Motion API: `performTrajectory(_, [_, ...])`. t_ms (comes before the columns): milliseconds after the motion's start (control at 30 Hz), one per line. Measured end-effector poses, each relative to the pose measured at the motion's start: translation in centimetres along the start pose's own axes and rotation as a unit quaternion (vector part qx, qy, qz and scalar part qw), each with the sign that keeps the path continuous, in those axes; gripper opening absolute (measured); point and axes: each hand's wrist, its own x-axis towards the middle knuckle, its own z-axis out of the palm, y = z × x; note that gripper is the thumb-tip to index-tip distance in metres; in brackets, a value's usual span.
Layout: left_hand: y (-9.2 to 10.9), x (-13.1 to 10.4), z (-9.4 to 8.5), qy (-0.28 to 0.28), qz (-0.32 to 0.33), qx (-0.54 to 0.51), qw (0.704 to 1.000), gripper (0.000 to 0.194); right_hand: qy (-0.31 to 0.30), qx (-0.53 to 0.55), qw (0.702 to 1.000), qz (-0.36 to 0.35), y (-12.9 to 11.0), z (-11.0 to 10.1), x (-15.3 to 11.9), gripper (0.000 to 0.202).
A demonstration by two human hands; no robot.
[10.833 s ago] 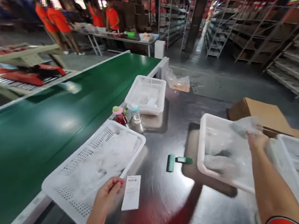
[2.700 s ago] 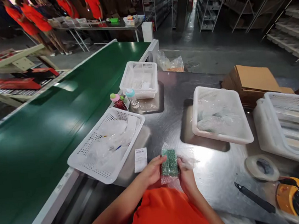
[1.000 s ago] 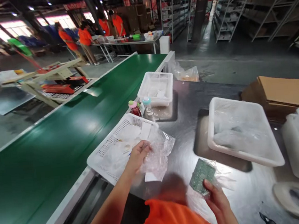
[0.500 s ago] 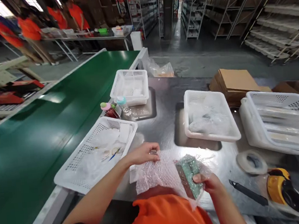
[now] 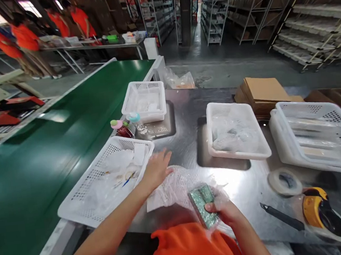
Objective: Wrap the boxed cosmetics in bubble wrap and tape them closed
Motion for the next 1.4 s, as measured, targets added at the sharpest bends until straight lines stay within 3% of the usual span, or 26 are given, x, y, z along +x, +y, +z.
performTrajectory(33, [0.1,-0.5,0.7,0.062,-0.007,0.040,0.997,0.013,0.019,-0.011,1.000,-0.014,0.2,0.1,0.2,0.046])
performTrajectory(67, [0.2,-1.2,1.7,0.089,-0.021,0.059,0.994,0.011,0.037,-0.021,0.999,-0.026,0.5,0.3,0.4,0.046])
performTrajectory(200, [0.1,-3.9,6.9,0.025,-0.133,-0.009,0.991,0.023,0.068,-0.021,0.997,-0.039,1.8,0.6,1.2,0.047])
performTrajectory(300, [-0.9,-4.9,10.5,0.014,-0.204,-0.096,0.974,0.020,0.071,-0.033,0.996,-0.038,2.4,0.6,1.2,0.047])
performTrajectory(367, [-1.7,-5.0,12.0,0.018,-0.226,-0.117,0.967,0.027,0.082,-0.042,0.995,-0.040,2.8,0.5,1.0,0.046])
performTrajectory(467, [-2.4,-4.7,13.0,0.000,-0.240,-0.040,0.970,0.041,0.101,-0.020,0.994,-0.037,3.5,0.1,0.6,0.050])
performTrajectory(600, [-2.1,-4.2,12.9,-0.083,-0.219,0.033,0.972,0.011,0.108,0.007,0.994,-0.024,4.4,-0.6,0.7,0.051])
performTrajectory(700, [-1.2,-3.9,12.2,-0.051,-0.185,0.055,0.980,0.017,0.134,-0.084,0.987,-0.043,4.8,-1.2,1.0,0.040])
performTrajectory(767, [-0.2,-3.7,11.4,-0.029,-0.166,0.090,0.982,0.021,0.184,-0.222,0.953,-0.097,4.9,-1.4,0.9,0.038])
performTrajectory(800, [0.4,-3.5,11.0,-0.029,-0.155,0.111,0.981,0.022,0.212,-0.301,0.920,-0.134,4.9,-1.5,0.8,0.042])
performTrajectory(867, [1.6,-3.1,10.2,-0.053,-0.132,0.156,0.977,0.020,0.244,-0.449,0.833,-0.213,5.0,-1.4,0.3,0.058])
performTrajectory(1000, [3.7,-2.5,9.0,-0.097,-0.097,0.205,0.969,0.030,0.195,-0.651,0.658,-0.325,5.1,-0.8,-0.5,0.060])
performTrajectory(1067, [4.3,-2.7,8.8,-0.105,-0.083,0.201,0.970,0.035,0.182,-0.689,0.613,-0.341,5.1,-0.5,-0.5,0.056])
performTrajectory(1100, [4.6,-2.8,8.7,-0.106,-0.076,0.197,0.972,0.036,0.187,-0.693,0.610,-0.336,5.0,-0.5,-0.3,0.057])
performTrajectory(1167, [4.9,-3.2,8.7,-0.110,-0.059,0.189,0.974,0.036,0.205,-0.661,0.655,-0.304,4.7,-0.5,0.1,0.059])
performTrajectory(1233, [5.1,-3.7,8.8,-0.135,-0.048,0.191,0.971,0.038,0.221,-0.566,0.754,-0.250,4.0,-0.7,0.7,0.060])
performTrajectory(1333, [5.2,-4.7,9.1,-0.191,-0.045,0.195,0.961,0.055,0.217,-0.308,0.916,-0.137,2.5,-0.7,1.5,0.043])
performTrajectory(1400, [5.1,-5.3,9.4,-0.211,-0.054,0.182,0.959,0.069,0.213,-0.122,0.968,-0.055,1.8,-0.4,1.9,0.031])
